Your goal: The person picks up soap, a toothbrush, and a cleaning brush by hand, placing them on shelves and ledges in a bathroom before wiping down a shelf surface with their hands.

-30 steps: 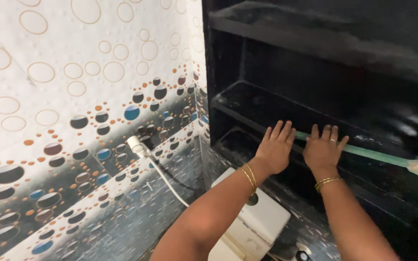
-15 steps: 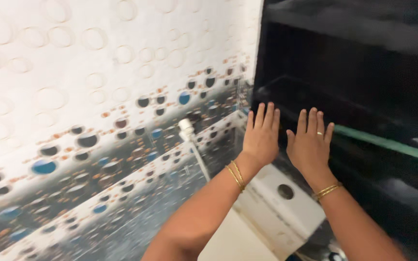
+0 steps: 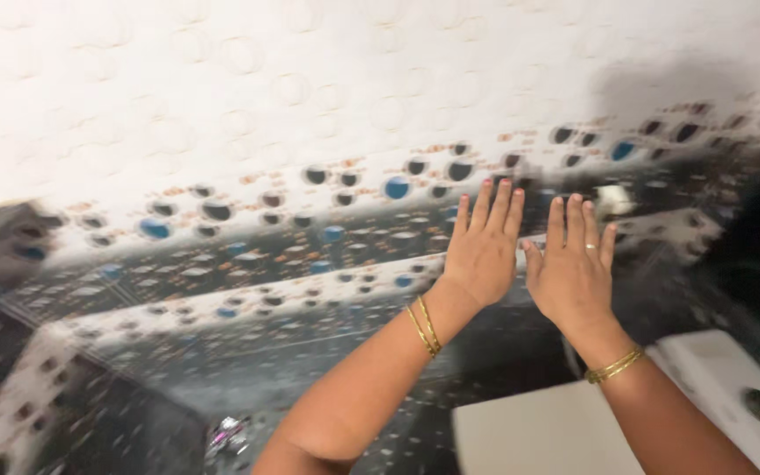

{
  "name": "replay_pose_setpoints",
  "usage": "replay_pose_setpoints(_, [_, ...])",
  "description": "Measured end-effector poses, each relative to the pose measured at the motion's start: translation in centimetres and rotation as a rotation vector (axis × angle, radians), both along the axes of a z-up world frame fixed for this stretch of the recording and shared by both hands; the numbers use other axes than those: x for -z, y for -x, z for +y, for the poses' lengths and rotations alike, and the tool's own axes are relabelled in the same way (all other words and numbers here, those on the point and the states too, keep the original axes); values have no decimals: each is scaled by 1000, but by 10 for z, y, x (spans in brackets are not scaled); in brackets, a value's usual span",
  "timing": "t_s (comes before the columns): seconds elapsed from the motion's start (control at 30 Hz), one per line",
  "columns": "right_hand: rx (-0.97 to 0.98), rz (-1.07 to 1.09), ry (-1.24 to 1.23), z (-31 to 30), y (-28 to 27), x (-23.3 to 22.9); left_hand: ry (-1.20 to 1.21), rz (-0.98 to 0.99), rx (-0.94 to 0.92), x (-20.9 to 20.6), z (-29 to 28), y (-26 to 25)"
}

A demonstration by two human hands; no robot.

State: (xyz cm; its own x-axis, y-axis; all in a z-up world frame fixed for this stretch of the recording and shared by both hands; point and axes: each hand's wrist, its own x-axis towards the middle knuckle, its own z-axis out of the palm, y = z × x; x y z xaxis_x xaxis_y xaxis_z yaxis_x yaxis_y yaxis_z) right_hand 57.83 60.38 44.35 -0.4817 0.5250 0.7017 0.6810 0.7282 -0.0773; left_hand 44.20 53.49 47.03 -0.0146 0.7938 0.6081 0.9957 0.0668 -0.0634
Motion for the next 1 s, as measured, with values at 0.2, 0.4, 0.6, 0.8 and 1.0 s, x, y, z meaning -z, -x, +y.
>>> replay_pose_setpoints(0.2, [-207,-10,8,-91,105,-18,39,39,-182,-15,-128,99])
replay_pose_setpoints(0.4, [-427,-15,-8,-178,203,-34,-7,45,-364,-30,-253,173])
replay_pose_setpoints(0.6, [-659,4,-23,-269,286,-57,-120,48,-535,-46,-369,225])
replay_pose_setpoints(0.8, [-866,-15,-74,-338,361,-77,-65,53,-772,-56,-452,263])
replay_pose_setpoints(1.0, [-1086,32,-62,-385,437,-94,-112,52,-904,-62,-496,306])
